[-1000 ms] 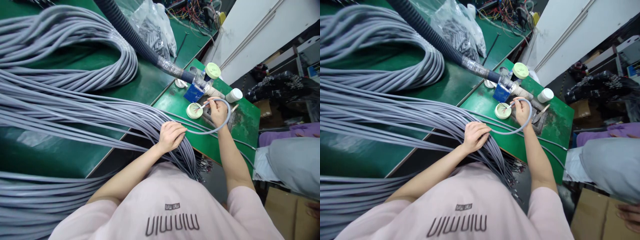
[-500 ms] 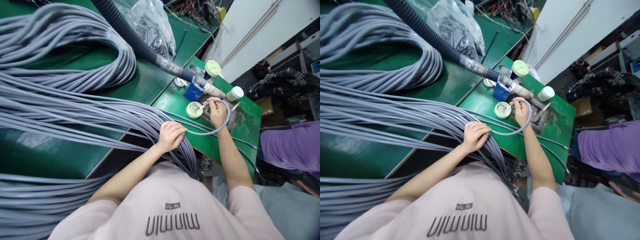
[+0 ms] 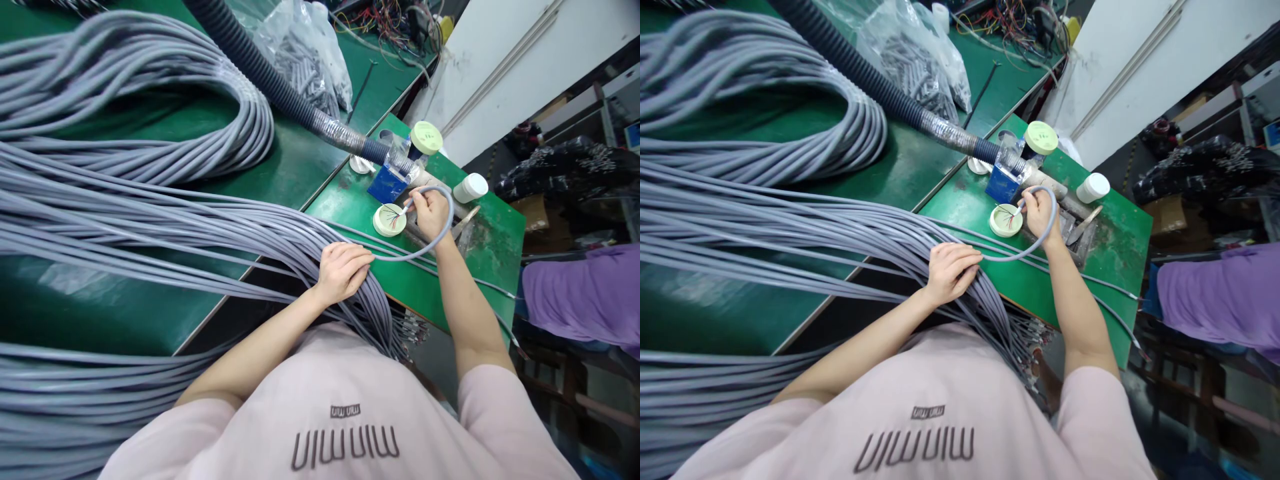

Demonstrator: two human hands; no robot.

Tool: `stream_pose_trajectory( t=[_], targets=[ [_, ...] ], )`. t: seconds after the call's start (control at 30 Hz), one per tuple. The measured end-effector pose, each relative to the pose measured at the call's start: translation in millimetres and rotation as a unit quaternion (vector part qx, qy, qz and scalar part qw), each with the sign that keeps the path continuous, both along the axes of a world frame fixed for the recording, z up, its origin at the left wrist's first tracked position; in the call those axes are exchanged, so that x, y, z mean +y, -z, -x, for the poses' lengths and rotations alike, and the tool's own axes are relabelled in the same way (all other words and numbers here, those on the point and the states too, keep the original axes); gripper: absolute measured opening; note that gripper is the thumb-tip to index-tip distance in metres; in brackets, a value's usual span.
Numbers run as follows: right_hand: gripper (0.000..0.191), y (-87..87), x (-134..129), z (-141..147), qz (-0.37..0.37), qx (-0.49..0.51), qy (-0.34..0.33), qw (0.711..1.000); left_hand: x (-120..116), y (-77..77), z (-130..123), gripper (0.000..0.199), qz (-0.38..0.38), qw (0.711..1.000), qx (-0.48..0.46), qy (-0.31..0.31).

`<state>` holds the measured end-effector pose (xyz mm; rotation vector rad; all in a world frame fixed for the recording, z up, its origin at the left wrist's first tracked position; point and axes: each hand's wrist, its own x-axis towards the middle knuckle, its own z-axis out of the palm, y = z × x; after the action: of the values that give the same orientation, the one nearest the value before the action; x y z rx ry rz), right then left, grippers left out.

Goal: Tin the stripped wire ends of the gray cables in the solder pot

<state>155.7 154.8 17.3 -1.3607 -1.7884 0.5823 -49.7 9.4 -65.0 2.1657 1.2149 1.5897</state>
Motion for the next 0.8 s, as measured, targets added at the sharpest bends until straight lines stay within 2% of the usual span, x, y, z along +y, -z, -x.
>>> stream_pose_trajectory(
  t=[0.17,0.33,0.63,0.7,0.8],
  targets=[
    [0.026,-5.7,-1.0,-3.5,-0.008,0.008,-0.009,1.000,0.3,1.1,0.1,0.025,0.003,1.000,0.004,-0.002],
    [0.029,-12.8,-17.2,-5.4,-0.041,0.019,-0.040,0.998,0.2,2.0,-0.1,0.023,0.002,1.000,0.013,-0.004],
    [0.024,12.8,-34.1,-13.3,-0.061,0.032,-0.038,0.997,0.1,3.7,0.1,0.023,0.011,1.000,0.017,-0.002],
    [0.024,11.5,-36.3,-13.6,-0.067,0.037,-0.038,0.996,-0.1,4.6,0.2,0.022,0.015,1.000,0.022,-0.003],
    [0.023,0.7,-40.0,-17.5,-0.091,0.036,-0.016,0.995,-0.5,4.6,0.4,0.022,0.015,1.000,0.025,-0.005]
  ],
)
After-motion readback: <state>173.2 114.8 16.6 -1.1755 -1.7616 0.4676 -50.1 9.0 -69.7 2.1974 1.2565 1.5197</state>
